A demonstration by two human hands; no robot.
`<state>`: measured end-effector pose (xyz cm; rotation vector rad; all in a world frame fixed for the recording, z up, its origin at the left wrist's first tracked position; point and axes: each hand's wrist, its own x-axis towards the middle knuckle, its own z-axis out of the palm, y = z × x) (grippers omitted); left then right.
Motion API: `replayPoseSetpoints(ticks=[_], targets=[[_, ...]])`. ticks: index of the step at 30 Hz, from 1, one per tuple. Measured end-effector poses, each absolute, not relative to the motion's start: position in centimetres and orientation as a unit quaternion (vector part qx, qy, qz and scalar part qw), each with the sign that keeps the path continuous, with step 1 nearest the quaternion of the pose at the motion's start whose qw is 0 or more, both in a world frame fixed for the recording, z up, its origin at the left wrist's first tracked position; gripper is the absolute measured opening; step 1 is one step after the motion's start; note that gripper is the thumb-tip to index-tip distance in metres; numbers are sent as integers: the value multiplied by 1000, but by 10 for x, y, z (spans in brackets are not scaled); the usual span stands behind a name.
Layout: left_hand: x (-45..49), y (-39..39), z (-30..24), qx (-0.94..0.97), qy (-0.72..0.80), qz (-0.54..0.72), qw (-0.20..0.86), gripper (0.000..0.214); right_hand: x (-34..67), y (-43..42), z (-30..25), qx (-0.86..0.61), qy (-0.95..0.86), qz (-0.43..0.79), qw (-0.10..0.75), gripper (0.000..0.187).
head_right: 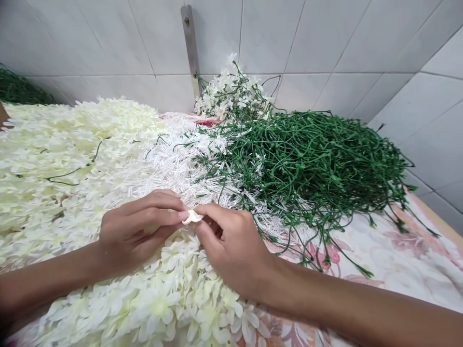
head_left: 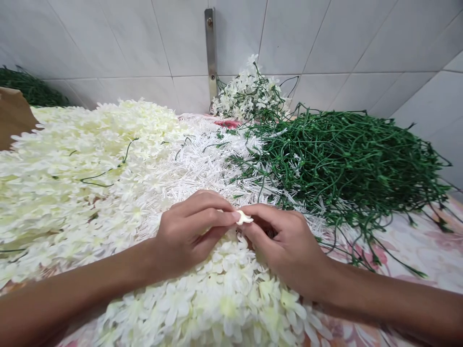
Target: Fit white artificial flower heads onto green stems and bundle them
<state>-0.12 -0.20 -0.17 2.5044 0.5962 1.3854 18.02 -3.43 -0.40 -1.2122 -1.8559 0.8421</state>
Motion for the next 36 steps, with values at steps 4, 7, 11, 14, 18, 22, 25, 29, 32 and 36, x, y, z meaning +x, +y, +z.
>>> replayPoseSetpoints(ticks=[4,7,11,14,18,22,25,29,32,36], targets=[[-1,-1,-1,847,193,473,147,8,182,-33,-6,-464,-733,292,403,18],[-1,0,-1,839,228,461,176,10,183,-34,-9,-442,-748,244,431,20],[0,1,-2,842,251,446,168,13,181,-35,-12,-466,-733,250,429,17],[0,0,-2,837,253,451,181,7,180,-34,-11,-499,-690,315,420,11],[-1,0,0,830,259,450,200,8,181,-34,-4,-471,-731,313,382,18],[-1,-1,2,828,279,443,200,9,183,-35,2,-433,-736,381,356,25],[0,-1,1,830,288,440,188,8,183,-35,1,-421,-725,413,356,17],[-2,-3,1,829,295,434,193,6,183,-34,-3,-453,-710,398,364,21],[-3,-5,2,816,347,433,161,4,183,-34,-3,-453,-691,423,372,21],[0,-4,2,848,326,414,55,11,183,-34,-2,-450,-673,454,372,21]])
